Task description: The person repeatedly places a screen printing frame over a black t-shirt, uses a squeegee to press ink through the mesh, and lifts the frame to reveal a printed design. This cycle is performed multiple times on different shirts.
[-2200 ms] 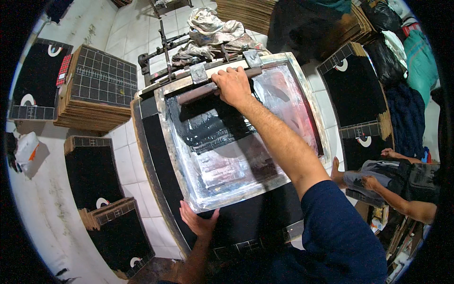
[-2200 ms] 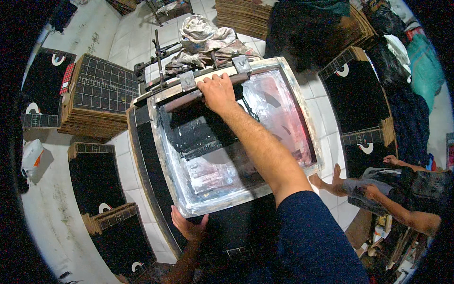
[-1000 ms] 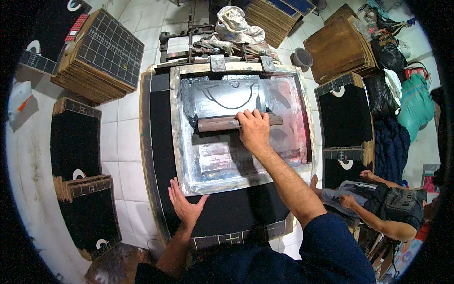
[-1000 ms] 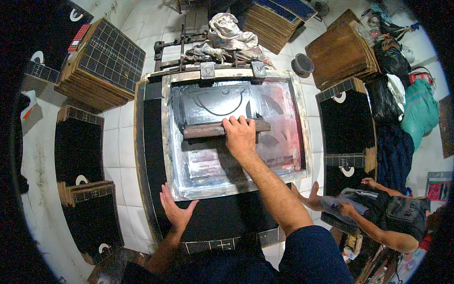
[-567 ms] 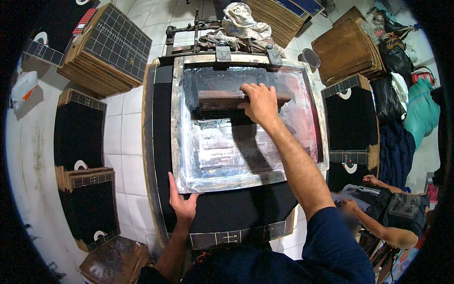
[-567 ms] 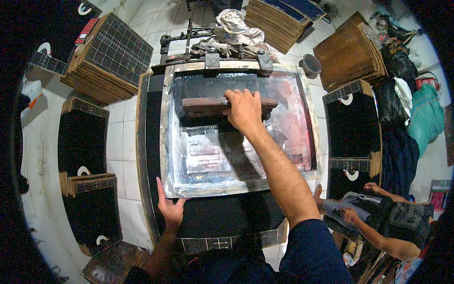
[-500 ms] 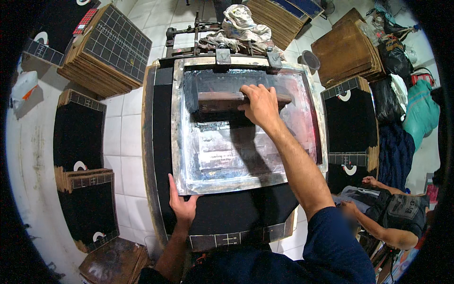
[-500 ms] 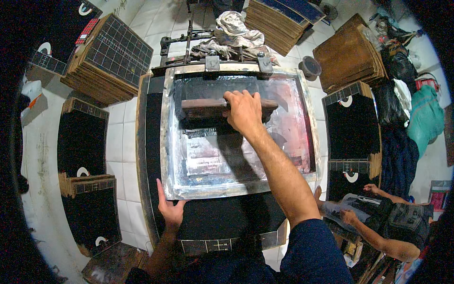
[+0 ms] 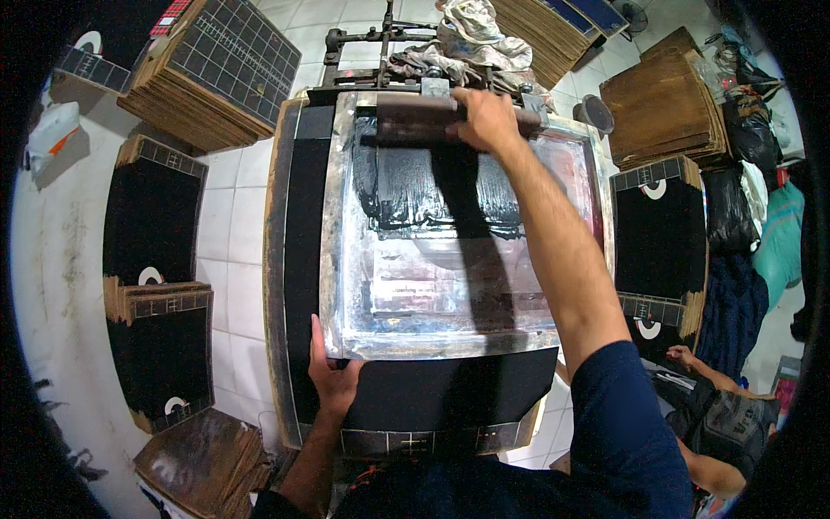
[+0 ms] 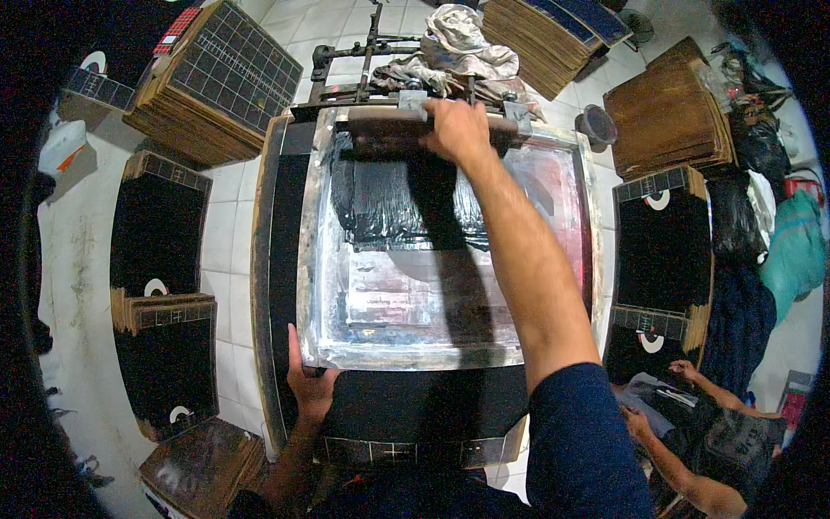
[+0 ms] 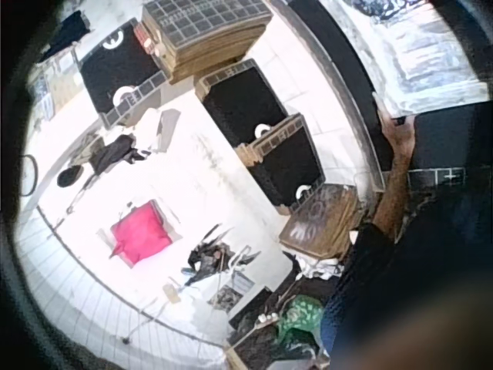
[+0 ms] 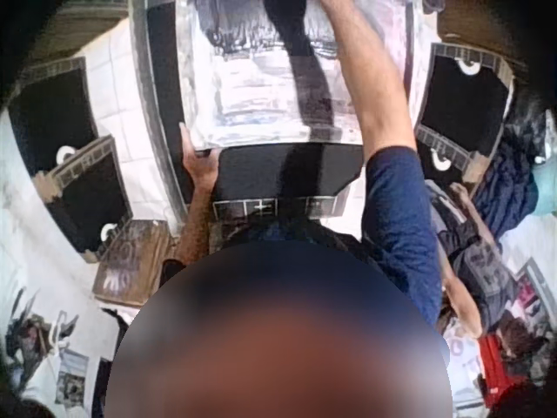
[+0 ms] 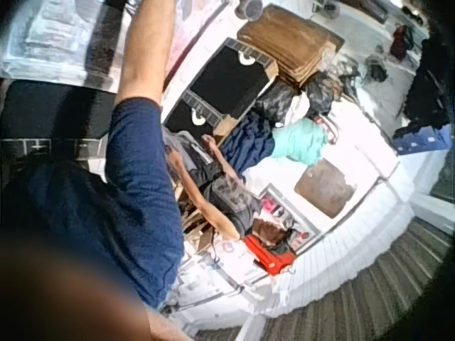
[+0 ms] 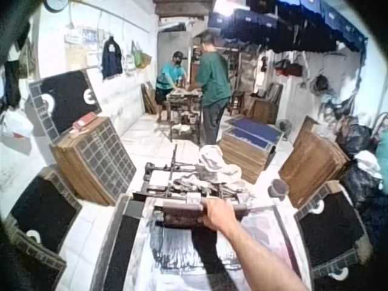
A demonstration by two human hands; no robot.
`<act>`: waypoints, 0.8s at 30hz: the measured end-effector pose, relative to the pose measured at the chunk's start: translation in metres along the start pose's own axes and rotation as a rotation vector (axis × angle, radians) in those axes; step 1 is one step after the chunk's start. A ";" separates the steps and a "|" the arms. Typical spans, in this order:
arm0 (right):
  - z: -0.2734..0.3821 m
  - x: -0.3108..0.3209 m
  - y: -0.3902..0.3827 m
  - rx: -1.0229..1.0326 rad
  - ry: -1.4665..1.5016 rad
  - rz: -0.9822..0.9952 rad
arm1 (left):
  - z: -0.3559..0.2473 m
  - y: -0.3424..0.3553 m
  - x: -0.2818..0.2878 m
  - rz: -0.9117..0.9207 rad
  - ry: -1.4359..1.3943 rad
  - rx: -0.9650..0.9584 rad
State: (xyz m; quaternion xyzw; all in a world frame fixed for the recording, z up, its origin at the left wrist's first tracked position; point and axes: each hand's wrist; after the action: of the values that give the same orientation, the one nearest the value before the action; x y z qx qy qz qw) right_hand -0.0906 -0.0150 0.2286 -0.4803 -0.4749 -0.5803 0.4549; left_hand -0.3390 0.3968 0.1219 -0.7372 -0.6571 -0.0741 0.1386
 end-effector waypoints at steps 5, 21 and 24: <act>-0.002 -0.009 0.007 -0.025 0.010 -0.083 | -0.007 0.001 -0.001 0.050 -0.083 -0.045; 0.044 0.003 -0.133 -0.087 0.090 -0.173 | -0.011 0.004 -0.004 0.076 -0.179 -0.017; 0.040 0.014 -0.128 -0.048 0.039 -0.164 | -0.006 0.005 -0.002 0.075 -0.141 -0.087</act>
State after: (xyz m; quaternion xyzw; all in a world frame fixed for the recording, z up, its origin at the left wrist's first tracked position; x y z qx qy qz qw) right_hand -0.2131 0.0403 0.2315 -0.4391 -0.4896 -0.6362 0.4034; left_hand -0.3337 0.3923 0.1265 -0.7699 -0.6335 -0.0452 0.0627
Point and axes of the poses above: each hand's wrist, its own y-axis towards the middle knuckle, its own x-axis out of the back of the hand, z = x × y, and after that the axes turned 1 degree about y, right-handed
